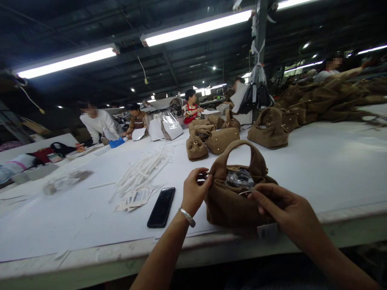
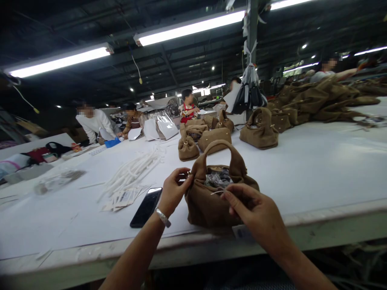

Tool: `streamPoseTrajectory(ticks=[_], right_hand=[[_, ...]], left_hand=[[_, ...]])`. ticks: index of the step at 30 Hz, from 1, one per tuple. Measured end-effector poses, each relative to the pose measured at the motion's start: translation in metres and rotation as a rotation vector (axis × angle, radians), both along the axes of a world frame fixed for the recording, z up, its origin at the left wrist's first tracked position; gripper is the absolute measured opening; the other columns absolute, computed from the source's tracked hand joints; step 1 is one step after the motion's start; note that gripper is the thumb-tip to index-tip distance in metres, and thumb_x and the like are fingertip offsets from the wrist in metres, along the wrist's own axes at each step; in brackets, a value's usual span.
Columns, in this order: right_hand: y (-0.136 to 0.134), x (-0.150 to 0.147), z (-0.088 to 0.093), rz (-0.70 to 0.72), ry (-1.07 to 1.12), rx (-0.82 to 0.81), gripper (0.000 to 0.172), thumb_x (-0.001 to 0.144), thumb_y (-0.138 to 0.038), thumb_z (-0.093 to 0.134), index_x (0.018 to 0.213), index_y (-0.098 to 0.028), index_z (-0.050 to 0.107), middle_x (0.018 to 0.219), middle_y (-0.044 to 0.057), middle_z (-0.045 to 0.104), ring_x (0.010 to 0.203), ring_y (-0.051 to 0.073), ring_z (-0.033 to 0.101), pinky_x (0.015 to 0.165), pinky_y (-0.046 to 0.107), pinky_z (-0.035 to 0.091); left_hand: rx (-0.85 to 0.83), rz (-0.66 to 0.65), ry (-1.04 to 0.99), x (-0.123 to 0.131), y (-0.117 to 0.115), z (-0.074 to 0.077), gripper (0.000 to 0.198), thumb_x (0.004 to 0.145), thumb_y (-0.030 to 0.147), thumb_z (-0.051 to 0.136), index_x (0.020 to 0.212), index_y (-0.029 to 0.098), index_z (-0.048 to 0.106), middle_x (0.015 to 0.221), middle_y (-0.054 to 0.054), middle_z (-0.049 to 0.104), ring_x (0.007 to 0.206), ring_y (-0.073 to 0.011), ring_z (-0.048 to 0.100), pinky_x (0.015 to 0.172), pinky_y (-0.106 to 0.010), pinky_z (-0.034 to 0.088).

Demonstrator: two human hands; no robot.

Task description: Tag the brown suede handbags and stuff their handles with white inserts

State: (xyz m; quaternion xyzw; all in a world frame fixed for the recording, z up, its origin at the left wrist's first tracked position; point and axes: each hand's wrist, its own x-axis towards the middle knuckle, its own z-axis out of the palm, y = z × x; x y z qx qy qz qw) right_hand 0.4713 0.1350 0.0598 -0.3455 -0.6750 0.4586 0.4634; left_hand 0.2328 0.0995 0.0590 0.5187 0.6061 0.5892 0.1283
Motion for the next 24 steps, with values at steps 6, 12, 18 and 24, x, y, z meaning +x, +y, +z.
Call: streamPoseTrajectory(ticks=[6, 12, 18, 24], right_hand=[[-0.017, -0.03, 0.034, -0.045, -0.132, 0.366, 0.02, 0.086, -0.042, 0.067, 0.094, -0.025, 0.073, 0.075, 0.001, 0.074, 0.061, 0.017, 0.068, 0.062, 0.027, 0.057], [0.011, -0.075, 0.043, -0.126, -0.324, 0.776, 0.017, 0.091, -0.022, 0.06, 0.102, -0.018, 0.071, 0.101, 0.007, 0.075, 0.092, 0.022, 0.07, 0.087, 0.033, 0.053], [0.019, -0.095, 0.04, -0.092, -0.628, 0.892, 0.021, 0.096, -0.018, 0.051, 0.104, -0.017, 0.07, 0.102, 0.008, 0.074, 0.088, 0.023, 0.069, 0.078, 0.033, 0.049], [0.014, -0.101, 0.044, -0.17, -0.859, 0.938, 0.022, 0.097, -0.026, 0.051, 0.103, -0.024, 0.072, 0.091, 0.003, 0.074, 0.077, 0.022, 0.069, 0.061, 0.031, 0.041]], left_hand=[[0.056, 0.013, -0.262, 0.012, -0.011, -0.007, 0.026, 0.08, 0.031, 0.074, 0.1, 0.017, 0.066, 0.098, -0.007, 0.07, 0.093, -0.018, 0.067, 0.079, -0.027, 0.054], [0.061, 0.013, -0.344, 0.014, -0.009, -0.009, 0.029, 0.078, 0.034, 0.075, 0.101, 0.016, 0.068, 0.098, -0.007, 0.07, 0.091, -0.0173, 0.066, 0.077, -0.026, 0.053], [0.076, 0.004, -0.348, 0.013, -0.01, -0.009, 0.028, 0.078, 0.032, 0.076, 0.1, 0.015, 0.069, 0.096, -0.008, 0.071, 0.089, -0.0168, 0.066, 0.074, -0.024, 0.053], [0.089, -0.015, -0.329, 0.005, -0.006, -0.017, 0.029, 0.077, 0.027, 0.076, 0.103, 0.016, 0.07, 0.096, -0.008, 0.073, 0.089, -0.0183, 0.068, 0.075, -0.027, 0.055]])
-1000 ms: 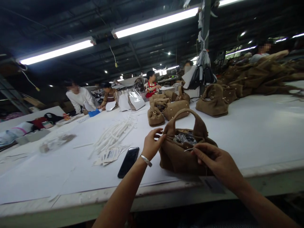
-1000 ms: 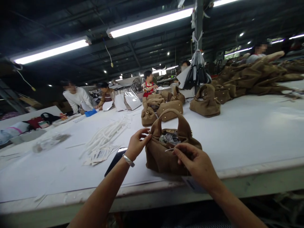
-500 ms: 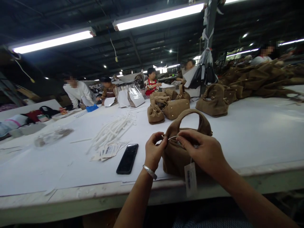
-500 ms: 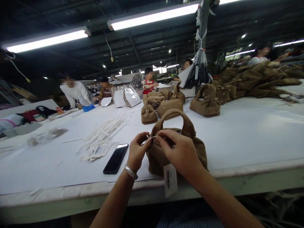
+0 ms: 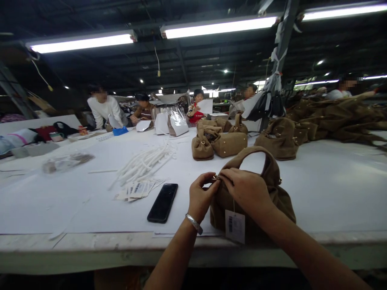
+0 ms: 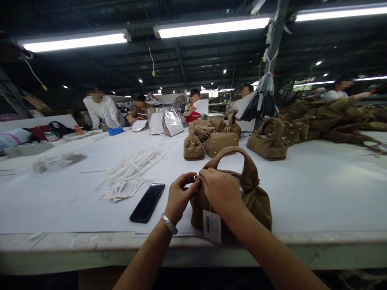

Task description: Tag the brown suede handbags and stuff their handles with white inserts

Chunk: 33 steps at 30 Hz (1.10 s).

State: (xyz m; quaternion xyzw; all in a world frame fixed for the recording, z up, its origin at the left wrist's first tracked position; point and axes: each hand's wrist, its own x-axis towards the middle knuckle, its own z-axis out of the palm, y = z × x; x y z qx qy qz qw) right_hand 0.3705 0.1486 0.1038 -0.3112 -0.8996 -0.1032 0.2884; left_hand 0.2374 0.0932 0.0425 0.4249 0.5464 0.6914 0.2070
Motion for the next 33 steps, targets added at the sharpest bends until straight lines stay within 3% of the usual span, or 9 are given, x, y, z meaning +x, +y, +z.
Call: streamPoseTrajectory(ticks=[4, 7, 12, 15, 17, 21, 24, 28, 33], right_hand=[[0.001, -0.001, 0.0, -0.009, -0.068, 0.029, 0.023, 0.098, -0.028, 0.051, 0.104, -0.026, 0.073, 0.091, 0.002, 0.074, 0.075, 0.022, 0.07, 0.057, 0.031, 0.039], [0.004, 0.0, -0.003, 0.053, -0.055, 0.033, 0.023, 0.098, -0.027, 0.051, 0.107, -0.025, 0.072, 0.096, 0.003, 0.075, 0.078, 0.022, 0.07, 0.06, 0.032, 0.044], [-0.007, 0.023, -0.017, 0.314, 0.196, 0.081, 0.025, 0.098, -0.022, 0.051, 0.116, -0.017, 0.067, 0.113, 0.008, 0.072, 0.1, 0.021, 0.068, 0.09, 0.032, 0.052], [-0.025, 0.048, -0.036, 0.452, 0.244, 0.038, 0.026, 0.096, -0.017, 0.055, 0.119, -0.017, 0.065, 0.114, 0.008, 0.072, 0.103, 0.018, 0.068, 0.094, 0.029, 0.052], [-0.036, 0.062, -0.051, 0.434, 0.269, -0.035, 0.028, 0.094, -0.016, 0.057, 0.12, -0.02, 0.065, 0.112, 0.006, 0.072, 0.102, 0.018, 0.068, 0.094, 0.028, 0.054], [-0.05, 0.069, -0.079, 0.241, 0.348, -0.174, 0.028, 0.095, -0.018, 0.055, 0.121, -0.021, 0.065, 0.113, 0.006, 0.072, 0.102, 0.02, 0.069, 0.095, 0.033, 0.056], [-0.056, 0.06, -0.092, 0.256, 0.366, -0.308, 0.034, 0.097, -0.016, 0.047, 0.127, -0.02, 0.062, 0.12, 0.007, 0.07, 0.11, 0.021, 0.067, 0.1, 0.035, 0.055], [-0.058, 0.044, -0.096, 0.33, 0.439, -0.416, 0.038, 0.097, -0.013, 0.041, 0.129, -0.022, 0.061, 0.125, 0.006, 0.068, 0.116, 0.02, 0.064, 0.104, 0.036, 0.052], [-0.053, 0.03, -0.09, 0.278, 0.512, -0.479, 0.027, 0.096, -0.019, 0.048, 0.116, -0.02, 0.066, 0.115, 0.008, 0.072, 0.106, 0.021, 0.068, 0.098, 0.036, 0.055]], left_hand=[[0.032, 0.021, -0.024, -0.005, 0.002, -0.003, 0.027, 0.076, 0.027, 0.077, 0.1, 0.017, 0.071, 0.092, -0.008, 0.075, 0.087, -0.0201, 0.071, 0.081, -0.032, 0.057], [0.027, 0.026, -0.008, -0.006, 0.0, -0.003, 0.027, 0.077, 0.03, 0.077, 0.101, 0.018, 0.071, 0.088, -0.007, 0.076, 0.083, -0.0203, 0.072, 0.08, -0.032, 0.057], [-0.02, 0.0, 0.016, -0.006, -0.02, -0.007, 0.025, 0.078, 0.035, 0.076, 0.096, 0.018, 0.074, 0.091, -0.007, 0.076, 0.084, -0.0197, 0.07, 0.077, -0.03, 0.057], [-0.104, -0.079, -0.055, 0.0, -0.037, -0.016, 0.023, 0.079, 0.034, 0.075, 0.094, 0.017, 0.075, 0.091, -0.007, 0.075, 0.084, -0.0197, 0.069, 0.076, -0.029, 0.057], [-0.158, -0.113, -0.125, 0.006, -0.046, -0.023, 0.024, 0.078, 0.034, 0.076, 0.094, 0.016, 0.074, 0.089, -0.007, 0.075, 0.081, -0.0192, 0.068, 0.074, -0.029, 0.057], [-0.172, -0.12, -0.212, 0.017, -0.055, -0.032, 0.025, 0.079, 0.035, 0.075, 0.095, 0.017, 0.073, 0.088, -0.006, 0.075, 0.081, -0.0184, 0.069, 0.076, -0.029, 0.056], [-0.158, -0.115, -0.199, 0.022, -0.055, -0.033, 0.024, 0.08, 0.035, 0.074, 0.095, 0.016, 0.073, 0.089, -0.006, 0.075, 0.084, -0.0185, 0.069, 0.077, -0.028, 0.055], [-0.156, -0.097, -0.175, 0.022, -0.056, -0.032, 0.024, 0.082, 0.035, 0.073, 0.097, 0.017, 0.073, 0.092, -0.006, 0.075, 0.086, -0.0182, 0.068, 0.079, -0.028, 0.055], [-0.142, -0.128, -0.233, 0.023, -0.058, -0.032, 0.025, 0.081, 0.035, 0.073, 0.097, 0.016, 0.072, 0.095, -0.007, 0.074, 0.086, -0.0181, 0.067, 0.078, -0.03, 0.056]])
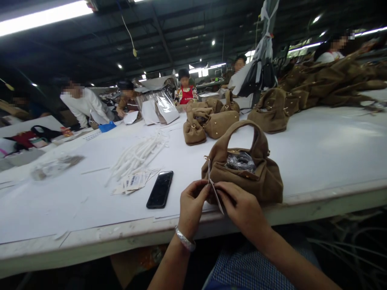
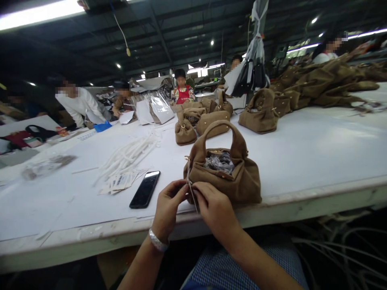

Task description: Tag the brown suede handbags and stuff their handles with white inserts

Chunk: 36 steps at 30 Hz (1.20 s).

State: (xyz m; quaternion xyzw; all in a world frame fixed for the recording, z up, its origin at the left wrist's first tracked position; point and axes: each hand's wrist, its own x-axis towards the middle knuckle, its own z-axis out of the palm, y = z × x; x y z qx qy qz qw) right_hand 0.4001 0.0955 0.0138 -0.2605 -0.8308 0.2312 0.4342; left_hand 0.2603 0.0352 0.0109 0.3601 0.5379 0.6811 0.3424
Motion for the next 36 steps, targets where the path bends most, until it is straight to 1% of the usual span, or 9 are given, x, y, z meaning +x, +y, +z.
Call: streamPoseTrajectory(ticks=[4, 7, 11, 15, 21, 26, 31, 34, 36], right_hand=[[0.007, -0.01, 0.008, -0.031, -0.008, -0.079, 0.033, 0.093, -0.018, 0.049, 0.123, -0.016, 0.063, 0.117, 0.01, 0.072, 0.106, 0.023, 0.069, 0.096, 0.037, 0.055], [0.011, -0.014, 0.017, -0.016, -0.035, -0.082, 0.029, 0.093, -0.016, 0.049, 0.115, -0.015, 0.068, 0.115, 0.011, 0.073, 0.106, 0.023, 0.069, 0.098, 0.035, 0.053], [0.013, -0.015, 0.029, -0.005, -0.123, -0.095, 0.026, 0.092, -0.011, 0.05, 0.107, -0.016, 0.07, 0.106, 0.008, 0.075, 0.096, 0.022, 0.071, 0.089, 0.033, 0.054], [0.012, -0.02, 0.031, -0.08, -0.197, -0.078, 0.023, 0.095, -0.014, 0.05, 0.106, -0.017, 0.069, 0.103, 0.007, 0.074, 0.095, 0.023, 0.07, 0.087, 0.034, 0.053], [0.009, -0.015, 0.03, -0.208, -0.209, 0.171, 0.021, 0.095, -0.017, 0.051, 0.109, -0.015, 0.066, 0.108, 0.01, 0.072, 0.093, 0.025, 0.07, 0.08, 0.034, 0.054], [0.01, 0.007, 0.044, -0.314, -0.171, 0.429, 0.023, 0.095, -0.017, 0.05, 0.114, -0.013, 0.064, 0.104, 0.01, 0.072, 0.084, 0.025, 0.07, 0.07, 0.034, 0.052], [0.009, -0.002, 0.047, -0.157, -0.288, 0.413, 0.017, 0.097, -0.018, 0.05, 0.104, -0.018, 0.065, 0.096, 0.006, 0.071, 0.083, 0.022, 0.068, 0.069, 0.032, 0.049], [0.011, -0.017, 0.043, -0.053, -0.351, 0.348, 0.016, 0.097, -0.016, 0.049, 0.1, -0.018, 0.065, 0.09, 0.005, 0.069, 0.081, 0.021, 0.067, 0.068, 0.031, 0.047], [0.013, -0.023, 0.041, -0.038, -0.342, 0.315, 0.016, 0.097, -0.019, 0.049, 0.1, -0.016, 0.065, 0.088, 0.006, 0.069, 0.078, 0.022, 0.066, 0.066, 0.032, 0.046]], left_hand=[[-0.003, -0.017, 0.01, 0.001, 0.0, 0.003, 0.022, 0.083, 0.034, 0.071, 0.097, 0.016, 0.071, 0.093, -0.006, 0.073, 0.085, -0.017, 0.066, 0.077, -0.029, 0.056], [-0.005, -0.017, 0.003, 0.001, 0.001, 0.005, 0.022, 0.083, 0.034, 0.071, 0.097, 0.017, 0.07, 0.092, -0.005, 0.071, 0.083, -0.0156, 0.065, 0.076, -0.028, 0.056], [-0.011, -0.042, -0.034, 0.001, 0.002, 0.007, 0.022, 0.083, 0.033, 0.072, 0.096, 0.017, 0.069, 0.088, -0.003, 0.069, 0.077, -0.0139, 0.062, 0.071, -0.026, 0.055], [-0.004, -0.049, -0.039, 0.002, 0.002, 0.009, 0.022, 0.084, 0.033, 0.071, 0.097, 0.016, 0.068, 0.09, -0.003, 0.069, 0.078, -0.0132, 0.062, 0.072, -0.026, 0.054], [0.015, -0.075, -0.02, -0.011, 0.001, 0.019, 0.02, 0.083, 0.032, 0.073, 0.095, 0.016, 0.07, 0.096, -0.004, 0.069, 0.089, -0.0153, 0.064, 0.083, -0.029, 0.056], [0.045, -0.088, -0.101, -0.026, 0.001, 0.044, 0.016, 0.081, 0.028, 0.077, 0.092, 0.019, 0.071, 0.091, 0.0, 0.068, 0.087, -0.0122, 0.064, 0.079, -0.024, 0.057], [0.043, -0.209, -0.239, -0.028, 0.003, 0.07, 0.013, 0.08, 0.026, 0.078, 0.088, 0.018, 0.072, 0.087, 0.001, 0.068, 0.082, -0.0085, 0.065, 0.071, -0.016, 0.056], [-0.009, -0.25, -0.204, -0.025, 0.001, 0.078, 0.016, 0.081, 0.028, 0.078, 0.089, 0.017, 0.071, 0.086, -0.001, 0.07, 0.073, -0.0074, 0.066, 0.06, -0.013, 0.053], [-0.041, -0.231, -0.137, -0.024, -0.001, 0.081, 0.019, 0.081, 0.031, 0.078, 0.091, 0.017, 0.07, 0.087, -0.003, 0.071, 0.07, -0.0092, 0.068, 0.054, -0.012, 0.051]])
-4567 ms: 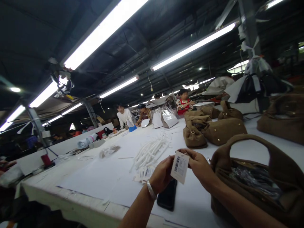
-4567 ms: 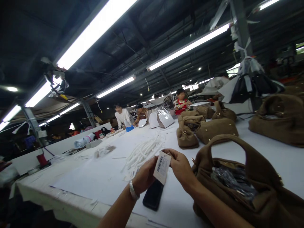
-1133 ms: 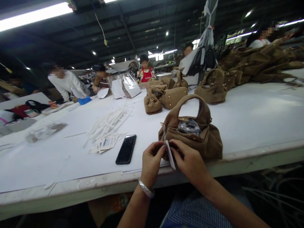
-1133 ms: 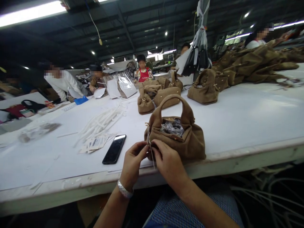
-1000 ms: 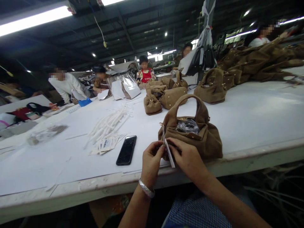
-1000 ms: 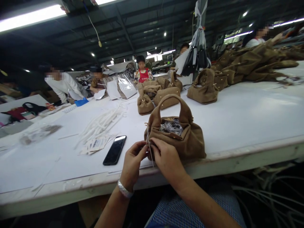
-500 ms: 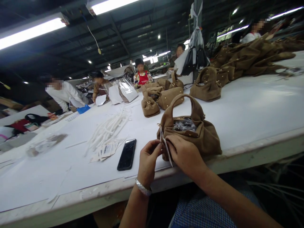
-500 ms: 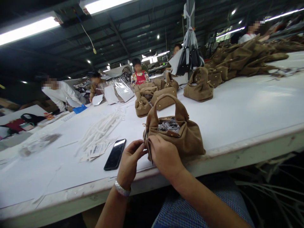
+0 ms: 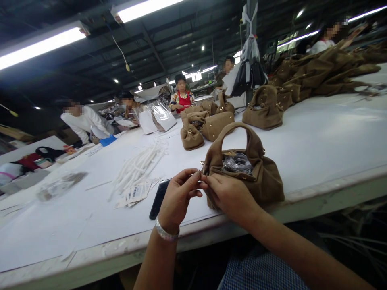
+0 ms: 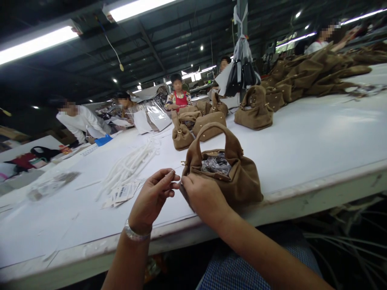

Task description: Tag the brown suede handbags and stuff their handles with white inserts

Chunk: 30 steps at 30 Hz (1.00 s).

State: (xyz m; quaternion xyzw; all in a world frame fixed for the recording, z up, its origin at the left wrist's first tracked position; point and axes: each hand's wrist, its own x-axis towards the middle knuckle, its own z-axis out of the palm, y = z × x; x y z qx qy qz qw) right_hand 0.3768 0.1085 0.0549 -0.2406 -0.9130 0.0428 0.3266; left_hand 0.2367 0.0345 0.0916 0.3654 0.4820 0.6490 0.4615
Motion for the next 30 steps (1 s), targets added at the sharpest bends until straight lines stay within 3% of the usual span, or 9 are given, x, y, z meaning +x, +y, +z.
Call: streamPoseTrajectory(ticks=[3, 6, 10, 15, 18, 22, 30], right_hand=[[0.002, -0.004, -0.001, -0.009, 0.07, -0.077, 0.017, 0.097, -0.021, 0.049, 0.1, -0.015, 0.065, 0.088, 0.007, 0.069, 0.078, 0.023, 0.067, 0.067, 0.032, 0.047], [0.004, -0.003, -0.002, 0.001, 0.216, -0.177, 0.016, 0.095, -0.017, 0.052, 0.103, -0.017, 0.066, 0.098, 0.007, 0.071, 0.088, 0.022, 0.068, 0.078, 0.032, 0.049], [0.004, 0.001, -0.001, 0.009, 0.381, -0.299, 0.013, 0.092, -0.018, 0.059, 0.102, -0.019, 0.067, 0.101, 0.004, 0.073, 0.091, 0.019, 0.069, 0.084, 0.029, 0.049], [0.001, 0.006, 0.002, 0.027, 0.477, -0.442, 0.013, 0.091, -0.021, 0.061, 0.102, -0.022, 0.068, 0.099, 0.0, 0.074, 0.089, 0.016, 0.069, 0.082, 0.025, 0.05], [-0.001, 0.009, 0.002, 0.016, 0.495, -0.462, 0.013, 0.092, -0.022, 0.059, 0.101, -0.022, 0.068, 0.098, 0.0, 0.074, 0.09, 0.015, 0.069, 0.082, 0.024, 0.051], [-0.002, 0.012, -0.001, -0.017, 0.487, -0.417, 0.013, 0.094, -0.024, 0.058, 0.1, -0.021, 0.068, 0.095, 0.0, 0.074, 0.086, 0.016, 0.069, 0.082, 0.025, 0.051], [-0.002, 0.011, -0.006, -0.03, 0.424, -0.32, 0.015, 0.095, -0.025, 0.056, 0.102, -0.022, 0.068, 0.104, 0.004, 0.074, 0.095, 0.02, 0.07, 0.087, 0.032, 0.052]], left_hand=[[0.016, 0.088, 0.164, 0.001, -0.002, 0.0, 0.022, 0.082, 0.035, 0.076, 0.092, 0.017, 0.07, 0.093, -0.006, 0.073, 0.077, -0.0156, 0.071, 0.055, -0.017, 0.054], [0.038, 0.157, 0.294, 0.001, -0.002, -0.004, 0.022, 0.082, 0.035, 0.076, 0.092, 0.016, 0.072, 0.104, -0.008, 0.072, 0.092, -0.0201, 0.07, 0.069, -0.023, 0.059], [0.048, 0.176, 0.282, -0.001, 0.0, -0.013, 0.018, 0.08, 0.033, 0.077, 0.087, 0.016, 0.075, 0.124, -0.008, 0.066, 0.103, -0.0202, 0.065, 0.078, -0.025, 0.059], [-0.003, 0.067, -0.094, 0.007, 0.006, -0.024, 0.016, 0.078, 0.029, 0.08, 0.09, 0.019, 0.075, 0.094, -0.002, 0.07, 0.084, -0.0094, 0.065, 0.071, -0.015, 0.054], [-0.004, 0.016, -0.207, 0.013, 0.01, -0.028, 0.021, 0.077, 0.028, 0.081, 0.093, 0.017, 0.075, 0.09, -0.002, 0.069, 0.077, -0.0067, 0.063, 0.067, -0.013, 0.052], [0.011, 0.05, -0.167, 0.015, 0.012, -0.03, 0.023, 0.077, 0.03, 0.081, 0.093, 0.016, 0.075, 0.088, -0.003, 0.07, 0.075, -0.0071, 0.063, 0.063, -0.013, 0.049], [0.038, 0.168, 0.128, 0.015, 0.009, -0.029, 0.021, 0.08, 0.034, 0.077, 0.093, 0.017, 0.075, 0.087, -0.002, 0.069, 0.078, -0.0092, 0.059, 0.059, -0.015, 0.044]])
